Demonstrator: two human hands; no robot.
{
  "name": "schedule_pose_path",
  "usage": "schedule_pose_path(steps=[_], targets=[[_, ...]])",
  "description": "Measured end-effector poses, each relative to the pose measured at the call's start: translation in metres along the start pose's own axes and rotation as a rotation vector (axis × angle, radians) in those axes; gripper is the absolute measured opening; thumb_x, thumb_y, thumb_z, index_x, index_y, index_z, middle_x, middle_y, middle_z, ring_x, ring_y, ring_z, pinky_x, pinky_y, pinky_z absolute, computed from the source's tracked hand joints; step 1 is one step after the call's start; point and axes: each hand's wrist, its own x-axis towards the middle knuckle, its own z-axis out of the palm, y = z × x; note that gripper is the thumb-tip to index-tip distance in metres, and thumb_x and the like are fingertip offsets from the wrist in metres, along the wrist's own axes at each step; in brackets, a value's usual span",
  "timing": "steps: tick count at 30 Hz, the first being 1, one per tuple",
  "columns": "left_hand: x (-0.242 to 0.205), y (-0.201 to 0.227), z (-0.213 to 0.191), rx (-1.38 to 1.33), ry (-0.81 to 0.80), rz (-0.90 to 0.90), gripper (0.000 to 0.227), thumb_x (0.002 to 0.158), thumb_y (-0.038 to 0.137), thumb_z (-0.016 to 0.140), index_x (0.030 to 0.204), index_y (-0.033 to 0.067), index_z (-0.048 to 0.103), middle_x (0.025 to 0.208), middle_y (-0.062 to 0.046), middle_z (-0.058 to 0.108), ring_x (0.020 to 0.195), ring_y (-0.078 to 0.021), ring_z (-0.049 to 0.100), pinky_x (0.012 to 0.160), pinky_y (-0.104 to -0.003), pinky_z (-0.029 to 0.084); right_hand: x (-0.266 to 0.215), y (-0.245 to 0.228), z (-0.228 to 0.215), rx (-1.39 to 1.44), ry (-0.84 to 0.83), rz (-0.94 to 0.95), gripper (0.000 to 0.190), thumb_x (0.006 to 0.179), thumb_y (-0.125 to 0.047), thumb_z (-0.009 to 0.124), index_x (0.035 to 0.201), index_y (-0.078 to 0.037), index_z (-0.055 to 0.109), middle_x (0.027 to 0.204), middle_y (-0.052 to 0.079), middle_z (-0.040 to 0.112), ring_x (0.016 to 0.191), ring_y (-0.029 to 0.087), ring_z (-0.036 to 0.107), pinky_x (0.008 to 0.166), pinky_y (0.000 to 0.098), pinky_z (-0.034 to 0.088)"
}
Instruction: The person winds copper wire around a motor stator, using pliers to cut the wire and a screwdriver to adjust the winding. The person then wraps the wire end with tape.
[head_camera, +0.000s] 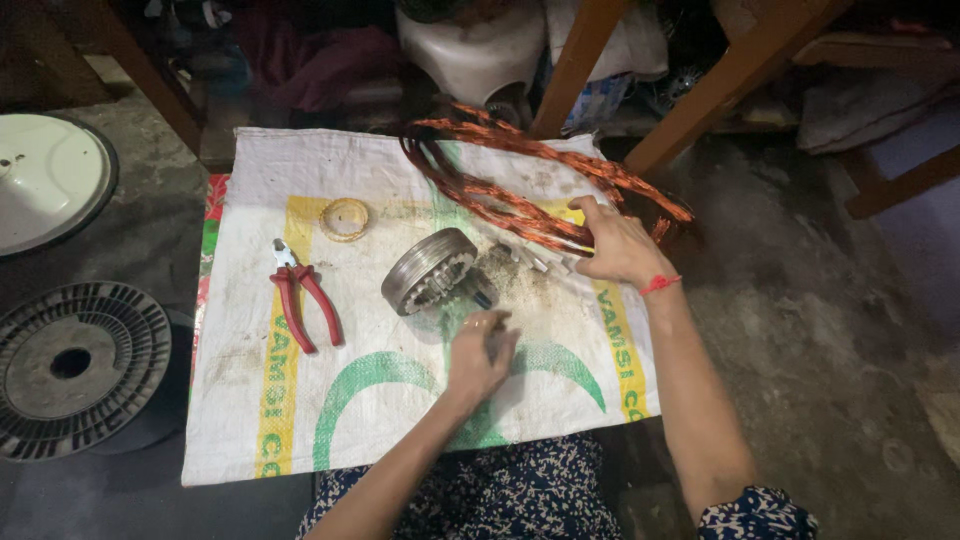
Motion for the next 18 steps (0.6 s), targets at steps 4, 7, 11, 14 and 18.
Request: schedule_pose_path(steps=[4, 7, 11, 14, 18], targets=[[0.043, 0.011, 0.036, -0.842, -0.034, -0.414, 0.052, 0.087, 0.024, 0.070, 0.132, 0.0071, 0.051, 0.117, -0.016, 0.068, 0.087, -0.0210, 0.075, 0.074, -0.034, 0.064, -0.002, -0.007, -0.003, 0.094, -0.097, 0.037, 0.078, 0.066, -0.023, 0.081, 0.134, -0.010, 0.045, 0.102, 0.024, 0.072, 0.098, 0.042, 0.070, 0.086, 0.0504, 0.053], [0.089, 0.011, 0.068, -1.405, -0.005, -0.457, 0.050, 0.093, 0.023, 0.076, 0.136, 0.0164, 0.050, 0.106, -0.010, 0.059, 0.079, -0.0190, 0.058, 0.073, -0.034, 0.056, -0.002, -0.013, -0.006, 0.103, -0.122, 0.059, 0.077, 0.067, -0.019, 0.080, 0.135, -0.010, 0.045, 0.101, 0.024, 0.072, 0.095, 0.041, 0.071, 0.083, 0.0482, 0.054], [0.112, 0.007, 0.089, -1.631, -0.041, -0.568, 0.039, 0.096, 0.033, 0.065, 0.120, 0.0029, 0.059, 0.103, -0.010, 0.066, 0.088, -0.0212, 0.066, 0.080, -0.039, 0.060, -0.006, -0.025, -0.009, 0.186, -0.123, 0.018, 0.083, 0.065, -0.017, 0.079, 0.140, -0.012, 0.044, 0.105, 0.024, 0.074, 0.102, 0.041, 0.070, 0.088, 0.0476, 0.053], [0.119, 0.013, 0.100, -1.732, -0.031, -0.503, 0.030, 0.102, 0.033, 0.067, 0.122, 0.0102, 0.064, 0.096, -0.004, 0.060, 0.082, -0.0206, 0.058, 0.075, -0.044, 0.055, -0.021, -0.035, -0.011, 0.129, 0.043, -0.138, 0.089, 0.058, -0.016, 0.084, 0.138, -0.006, 0.045, 0.108, 0.028, 0.068, 0.101, 0.046, 0.065, 0.088, 0.0536, 0.048], [0.112, 0.014, 0.090, -1.687, 0.033, -0.573, 0.026, 0.098, 0.032, 0.064, 0.113, 0.0106, 0.064, 0.102, -0.011, 0.070, 0.092, -0.0266, 0.067, 0.080, -0.045, 0.056, -0.077, -0.049, 0.026, -0.057, 0.624, -0.127, 0.053, 0.076, -0.018, 0.075, 0.124, -0.005, 0.056, 0.116, 0.024, 0.064, 0.110, 0.043, 0.061, 0.098, 0.0528, 0.044]])
